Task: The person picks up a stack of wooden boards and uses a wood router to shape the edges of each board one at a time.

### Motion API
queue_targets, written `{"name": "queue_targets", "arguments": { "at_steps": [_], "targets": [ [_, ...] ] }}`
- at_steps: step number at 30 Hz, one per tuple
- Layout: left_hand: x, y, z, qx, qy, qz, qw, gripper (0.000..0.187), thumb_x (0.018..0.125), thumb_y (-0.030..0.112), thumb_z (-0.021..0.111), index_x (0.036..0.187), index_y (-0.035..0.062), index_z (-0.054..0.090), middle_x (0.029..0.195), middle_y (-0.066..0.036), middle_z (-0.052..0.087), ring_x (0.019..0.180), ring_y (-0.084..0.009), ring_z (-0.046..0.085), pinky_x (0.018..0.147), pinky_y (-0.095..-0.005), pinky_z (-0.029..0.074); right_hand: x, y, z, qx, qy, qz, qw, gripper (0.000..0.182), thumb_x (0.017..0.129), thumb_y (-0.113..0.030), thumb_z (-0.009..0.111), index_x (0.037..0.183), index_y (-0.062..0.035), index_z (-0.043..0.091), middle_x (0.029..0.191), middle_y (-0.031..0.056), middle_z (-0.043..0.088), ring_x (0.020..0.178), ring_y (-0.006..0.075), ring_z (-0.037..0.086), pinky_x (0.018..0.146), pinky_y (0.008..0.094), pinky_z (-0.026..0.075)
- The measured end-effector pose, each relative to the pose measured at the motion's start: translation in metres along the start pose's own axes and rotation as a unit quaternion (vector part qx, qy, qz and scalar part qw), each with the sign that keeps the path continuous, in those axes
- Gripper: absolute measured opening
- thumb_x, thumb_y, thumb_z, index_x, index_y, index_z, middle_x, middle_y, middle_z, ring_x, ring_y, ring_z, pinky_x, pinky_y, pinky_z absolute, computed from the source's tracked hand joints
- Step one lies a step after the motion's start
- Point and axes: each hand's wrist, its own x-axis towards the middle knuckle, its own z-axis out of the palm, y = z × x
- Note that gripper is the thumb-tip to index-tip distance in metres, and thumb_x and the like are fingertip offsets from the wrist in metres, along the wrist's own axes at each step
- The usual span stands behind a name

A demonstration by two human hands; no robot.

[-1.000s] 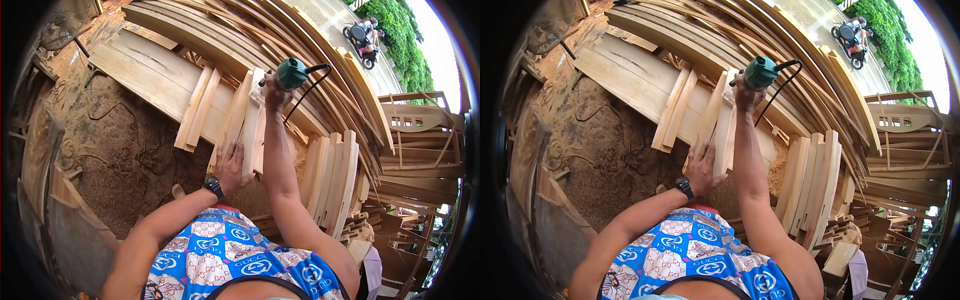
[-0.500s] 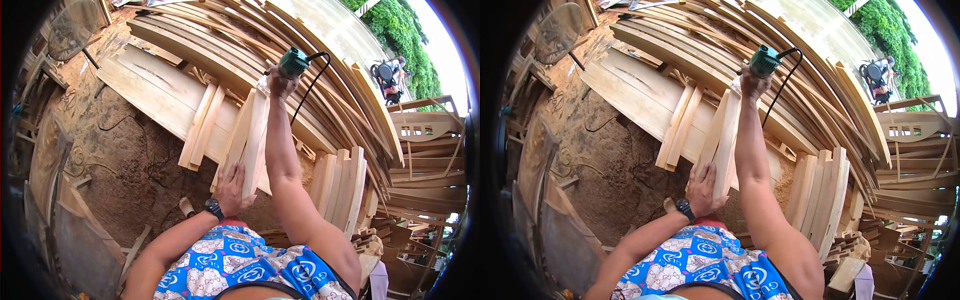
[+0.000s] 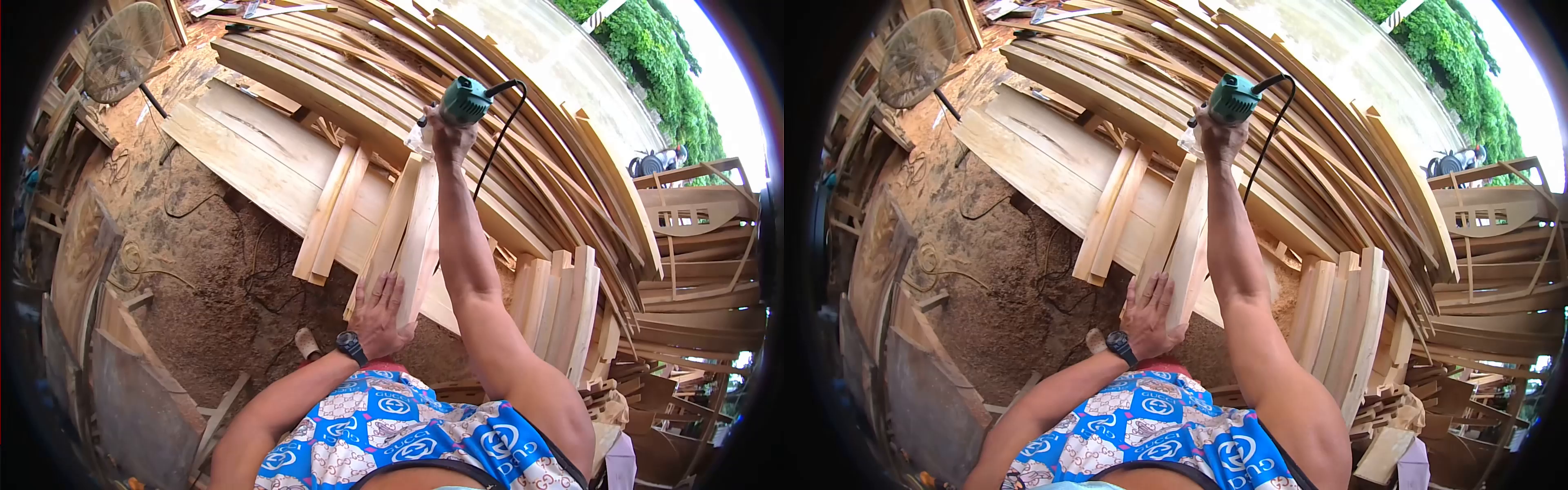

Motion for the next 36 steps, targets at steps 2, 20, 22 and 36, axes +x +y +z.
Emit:
{"name": "queue_targets", "arguments": {
  "at_steps": [2,20,22,36],
  "targets": [
    [-0.001,0.0,0.0,0.013,-0.012,0.006,1.0,0.086,0.084,0.046,0.063,0.149,-0.0056,0.041,0.153,-0.028,0.043,0.148,-0.0379,0.035,0.12,-0.0643,0.015,-0.004,-0.002,0.0,-0.001,-0.009,-0.001,1.0,0.054,0.063,-0.019,0.091,0.107,-0.0051,0.064,0.096,0.008,0.072,0.086,0.0208,0.07,0.082,0.034,0.056],
    [-0.003,0.001,0.011,0.046,0.054,0.013,0.997,0.078,0.087,0.045,0.055,0.146,-0.0053,0.045,0.148,-0.028,0.049,0.142,-0.039,0.042,0.117,-0.0674,0.02,-0.03,-0.028,-0.015,-0.003,-0.083,0.017,0.996,0.046,0.068,-0.017,0.089,0.105,-0.0068,0.063,0.093,0.0038,0.073,0.084,0.0163,0.069,0.082,0.0312,0.055],
    [-0.003,0.001,0.01,0.046,0.048,0.012,0.998,0.079,0.088,0.046,0.055,0.148,-0.0046,0.043,0.149,-0.027,0.048,0.143,-0.0389,0.042,0.117,-0.0685,0.019,-0.037,-0.03,-0.014,-0.001,-0.064,0.003,0.998,0.047,0.069,-0.017,0.089,0.106,-0.0069,0.063,0.094,0.0041,0.073,0.086,0.0165,0.069,0.083,0.0315,0.055],
    [-0.005,-0.004,0.015,0.035,0.05,0.016,0.998,0.088,0.084,0.043,0.066,0.152,-0.0024,0.036,0.152,-0.026,0.044,0.144,-0.0391,0.04,0.117,-0.069,0.018,-0.07,-0.039,-0.022,0.009,-0.038,-0.007,0.999,0.052,0.069,-0.017,0.089,0.11,-0.0059,0.059,0.097,0.0057,0.072,0.088,0.0164,0.069,0.081,0.0311,0.056]
  ]
}}
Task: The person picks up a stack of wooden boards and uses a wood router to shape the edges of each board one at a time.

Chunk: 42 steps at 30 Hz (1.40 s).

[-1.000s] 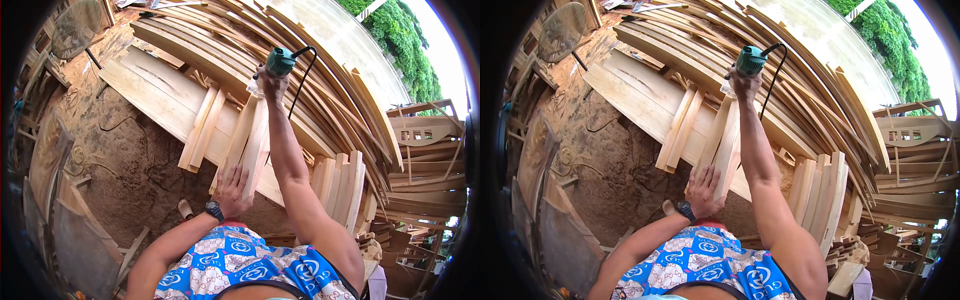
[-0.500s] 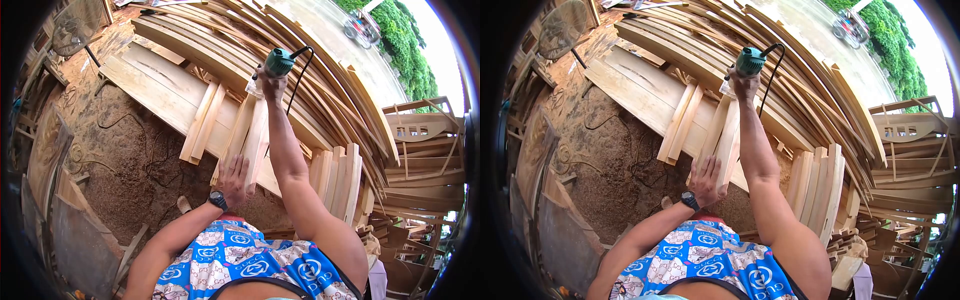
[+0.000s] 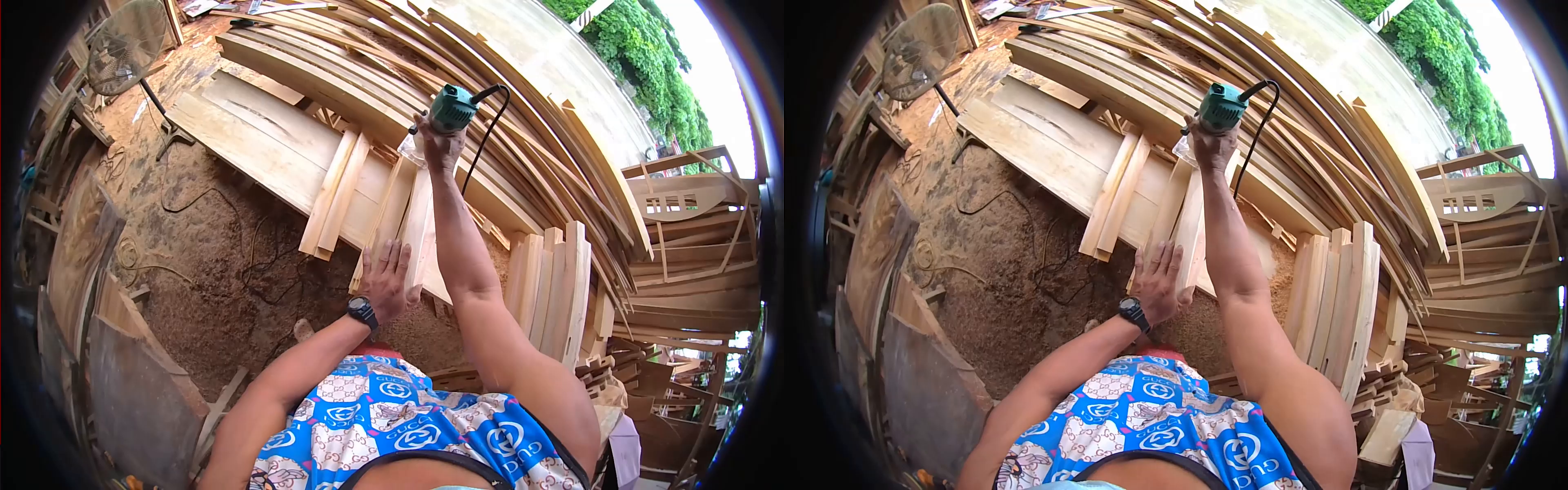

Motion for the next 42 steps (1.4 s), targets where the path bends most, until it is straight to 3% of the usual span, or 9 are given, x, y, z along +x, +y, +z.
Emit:
{"name": "queue_targets", "arguments": {
  "at_steps": [5,7,14,17,19,22,30,38,42],
  "targets": [
    [-0.001,0.0,-0.001,0.0,-0.008,-0.001,1.0,0.088,0.085,0.044,0.065,0.153,-0.0022,0.035,0.153,-0.025,0.043,0.146,-0.0388,0.038,0.117,-0.0687,0.018,0.001,0.002,-0.011,0.047,-0.015,0.003,0.999,0.045,0.072,-0.014,0.085,0.11,-0.0056,0.062,0.097,0.0049,0.073,0.088,0.0165,0.07,0.082,0.0314,0.056],
    [-0.001,0.0,0.001,0.009,-0.005,0.003,1.0,0.089,0.085,0.045,0.064,0.154,-0.002,0.034,0.154,-0.025,0.043,0.146,-0.0382,0.037,0.117,-0.0688,0.017,0.004,-0.005,-0.016,0.086,-0.084,0.031,0.992,0.046,0.071,-0.013,0.086,0.109,-0.0058,0.063,0.097,0.0048,0.073,0.088,0.0162,0.07,0.083,0.0315,0.056],
    [-0.001,0.003,-0.002,0.017,-0.011,-0.003,1.0,0.093,0.082,0.048,0.065,0.154,-0.0016,0.034,0.155,-0.024,0.042,0.146,-0.0373,0.037,0.118,-0.0691,0.016,0.017,0.005,-0.024,0.046,-0.15,0.037,0.987,0.04,0.067,-0.015,0.09,0.101,-0.0053,0.071,0.096,0.005,0.075,0.087,0.0155,0.071,0.082,0.0314,0.056],
    [0.0,0.002,-0.002,0.01,-0.012,-0.001,1.0,0.085,0.087,0.049,0.059,0.151,-0.0027,0.039,0.153,-0.026,0.044,0.146,-0.0369,0.038,0.117,-0.0702,0.016,0.01,-0.001,-0.025,0.043,-0.122,0.013,0.991,0.038,0.068,-0.016,0.09,0.1,-0.0056,0.072,0.094,0.0046,0.076,0.085,0.0152,0.071,0.081,0.0314,0.056],
    [0.0,0.0,0.001,0.013,0.002,0.005,1.0,0.094,0.081,0.048,0.067,0.154,-0.0015,0.035,0.155,-0.024,0.042,0.146,-0.0359,0.038,0.117,-0.0692,0.016,0.003,-0.007,-0.025,0.034,-0.111,0.015,0.993,0.039,0.067,-0.016,0.091,0.1,-0.0052,0.072,0.093,0.0041,0.076,0.085,0.0152,0.071,0.081,0.0314,0.056],
    [0.0,0.001,0.001,0.019,0.003,0.002,1.0,0.092,0.081,0.046,0.067,0.153,-0.0018,0.036,0.155,-0.025,0.041,0.146,-0.036,0.038,0.116,-0.0697,0.017,-0.017,-0.018,-0.027,-0.01,-0.04,-0.005,0.999,0.038,0.067,-0.017,0.093,0.094,-0.0041,0.07,0.089,0.0054,0.075,0.082,0.0157,0.071,0.079,0.0316,0.056],
    [0.001,0.003,-0.006,0.005,-0.002,0.0,1.0,0.086,0.084,0.045,0.066,0.151,-0.0023,0.038,0.153,-0.025,0.043,0.145,-0.0377,0.039,0.115,-0.0704,0.017,-0.074,-0.043,-0.032,-0.017,-0.029,0.005,0.999,0.053,0.068,-0.014,0.092,0.109,-0.005,0.058,0.092,0.0034,0.072,0.085,0.0149,0.07,0.081,0.0294,0.056],
    [-0.001,0.001,-0.002,-0.022,0.004,-0.022,0.999,0.084,0.088,0.044,0.064,0.152,-0.0028,0.036,0.154,-0.025,0.042,0.148,-0.0368,0.035,0.117,-0.0702,0.015,-0.124,-0.067,-0.044,0.021,-0.022,0.075,0.997,0.052,0.07,-0.009,0.092,0.109,-0.0041,0.059,0.094,0.0039,0.072,0.086,0.0144,0.07,0.082,0.0284,0.056],
    [-0.002,-0.001,0.001,-0.027,0.001,-0.025,0.999,0.086,0.09,0.047,0.062,0.153,-0.0033,0.033,0.155,-0.025,0.041,0.148,-0.0374,0.035,0.118,-0.0693,0.014,-0.123,-0.063,-0.045,0.018,-0.032,0.044,0.998,0.048,0.069,-0.006,0.091,0.107,-0.0028,0.062,0.097,0.0052,0.072,0.089,0.0148,0.07,0.084,0.0292,0.055]
  ]
}}
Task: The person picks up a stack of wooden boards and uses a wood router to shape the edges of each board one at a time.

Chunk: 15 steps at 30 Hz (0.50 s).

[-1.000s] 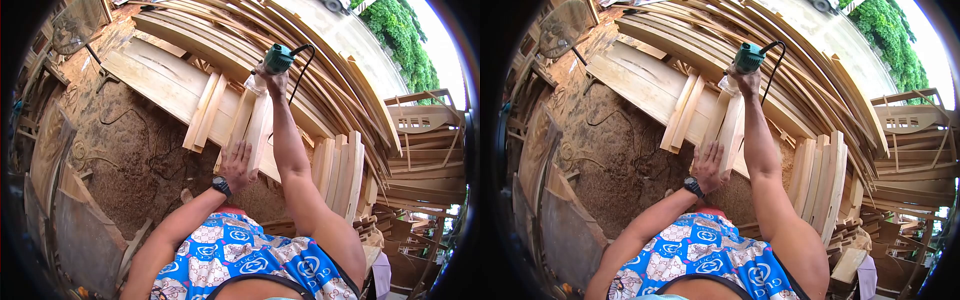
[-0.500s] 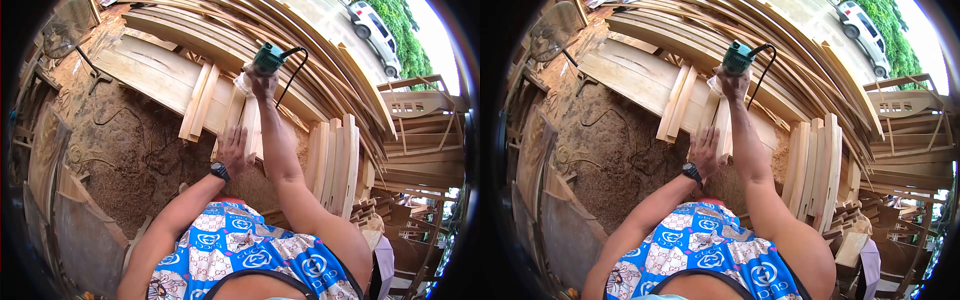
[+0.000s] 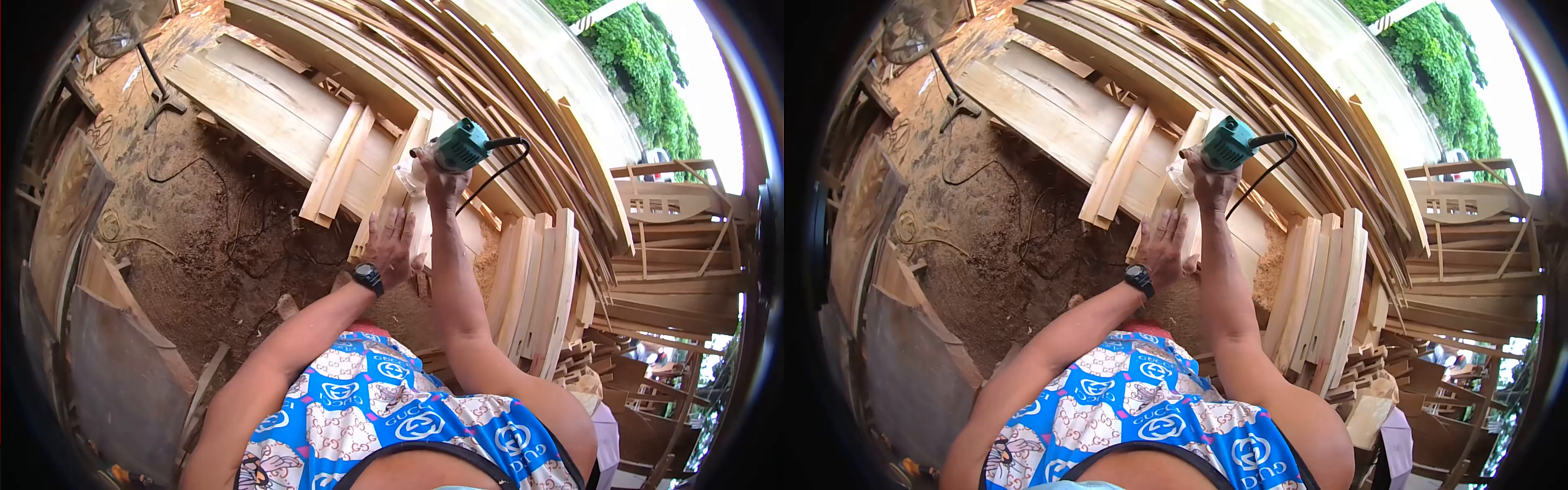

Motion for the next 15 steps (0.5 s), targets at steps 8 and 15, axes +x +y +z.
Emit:
{"name": "queue_targets", "arguments": {
  "at_steps": [8,15],
  "targets": [
    [-0.002,-0.001,0.002,0.012,-0.001,0.007,1.0,0.086,0.091,0.051,0.057,0.154,-0.003,0.034,0.155,-0.027,0.041,0.148,-0.0364,0.035,0.12,-0.0677,0.01,0.104,0.048,0.026,-0.057,0.053,-0.09,0.993,0.05,0.065,-0.013,0.092,0.107,-0.0063,0.065,0.097,0.0041,0.07,0.087,0.0171,0.066,0.086,0.0317,0.053],
    [-0.001,-0.001,0.003,0.015,0.003,0.006,1.0,0.089,0.087,0.05,0.061,0.152,-0.0049,0.036,0.153,-0.026,0.044,0.146,-0.0371,0.038,0.118,-0.0695,0.013,0.15,0.059,0.04,0.03,0.021,-0.051,0.998,0.059,0.066,-0.002,0.09,0.112,-0.0091,0.053,0.093,0.0007,0.071,0.084,0.0135,0.068,0.082,0.0283,0.055]
  ]
}}
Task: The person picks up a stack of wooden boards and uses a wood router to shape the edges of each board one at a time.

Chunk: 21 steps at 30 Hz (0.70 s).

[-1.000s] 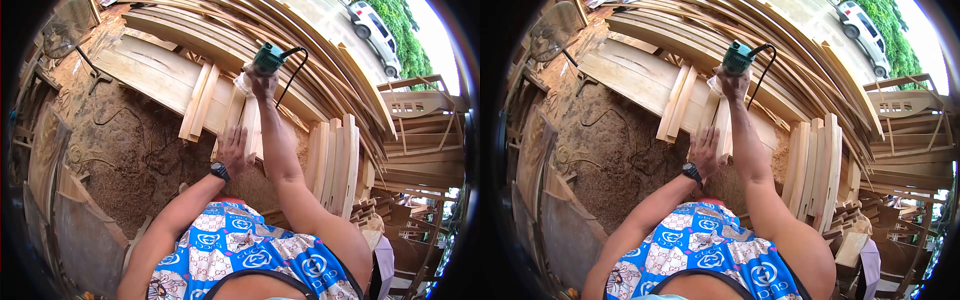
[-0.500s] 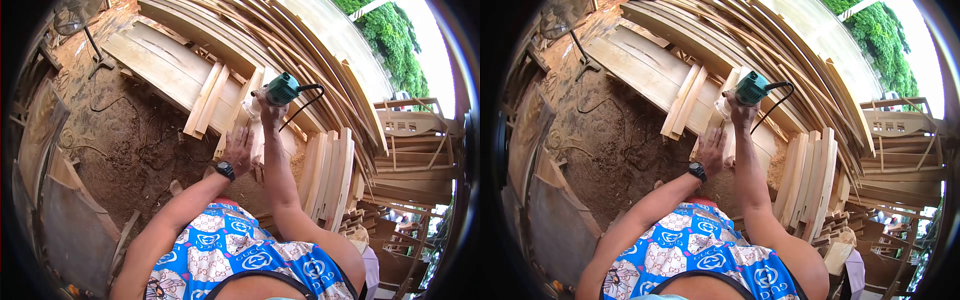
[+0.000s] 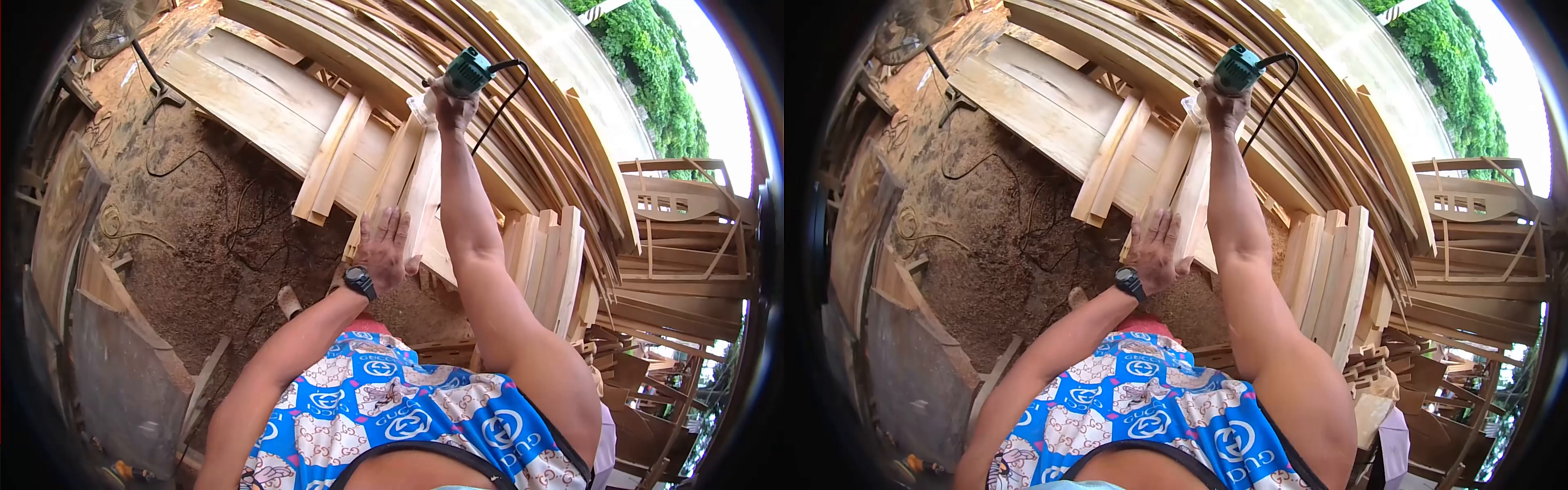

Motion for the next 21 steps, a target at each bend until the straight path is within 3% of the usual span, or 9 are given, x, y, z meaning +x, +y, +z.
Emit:
{"name": "queue_targets", "arguments": {
  "at_steps": [4,5,12,18,21],
  "targets": [
    [-0.001,0.0,-0.005,0.01,-0.006,0.004,1.0,0.087,0.089,0.051,0.059,0.153,-0.0034,0.035,0.154,-0.025,0.043,0.147,-0.0365,0.037,0.119,-0.0694,0.012,-0.019,-0.017,-0.005,0.046,-0.011,0.025,0.999,0.058,0.066,-0.003,0.091,0.111,-0.009,0.054,0.094,0.0009,0.071,0.084,0.0134,0.068,0.081,0.028,0.055],
    [0.0,0.001,-0.007,0.014,-0.021,-0.001,1.0,0.086,0.092,0.053,0.056,0.154,-0.002,0.034,0.155,-0.025,0.042,0.148,-0.0353,0.036,0.119,-0.0689,0.011,-0.025,-0.015,-0.009,-0.02,-0.001,-0.001,1.0,0.054,0.067,-0.003,0.09,0.109,-0.0083,0.057,0.093,0.0017,0.072,0.084,0.0136,0.069,0.081,0.0284,0.055],
    [0.0,0.002,-0.009,0.015,-0.01,0.004,1.0,0.085,0.093,0.053,0.055,0.154,-0.0012,0.034,0.156,-0.024,0.042,0.147,-0.0346,0.038,0.119,-0.0687,0.012,-0.084,-0.045,-0.028,-0.042,-0.021,0.009,0.999,0.048,0.07,-0.006,0.091,0.107,-0.0068,0.059,0.091,0.0018,0.073,0.083,0.0127,0.07,0.08,0.0286,0.056],
    [-0.003,-0.003,-0.003,-0.015,0.019,-0.01,1.0,0.097,0.09,0.059,0.058,0.151,-0.0114,0.03,0.153,-0.029,0.041,0.146,-0.0386,0.037,0.118,-0.0693,0.012,-0.15,-0.08,-0.042,0.03,-0.024,0.06,0.997,0.057,0.073,-0.003,0.089,0.116,-0.0039,0.052,0.097,0.0044,0.071,0.087,0.0139,0.071,0.083,0.0285,0.057],
    [-0.004,-0.004,-0.013,-0.028,0.023,-0.023,0.999,0.104,0.089,0.061,0.06,0.15,-0.0155,0.026,0.153,-0.032,0.039,0.146,-0.0426,0.035,0.118,-0.0691,0.011,-0.167,-0.088,-0.047,0.008,-0.018,0.064,0.998,0.045,0.073,-0.009,0.09,0.109,-0.0034,0.064,0.098,0.0035,0.07,0.089,0.0129,0.066,0.083,0.0289,0.054]
  ]
}}
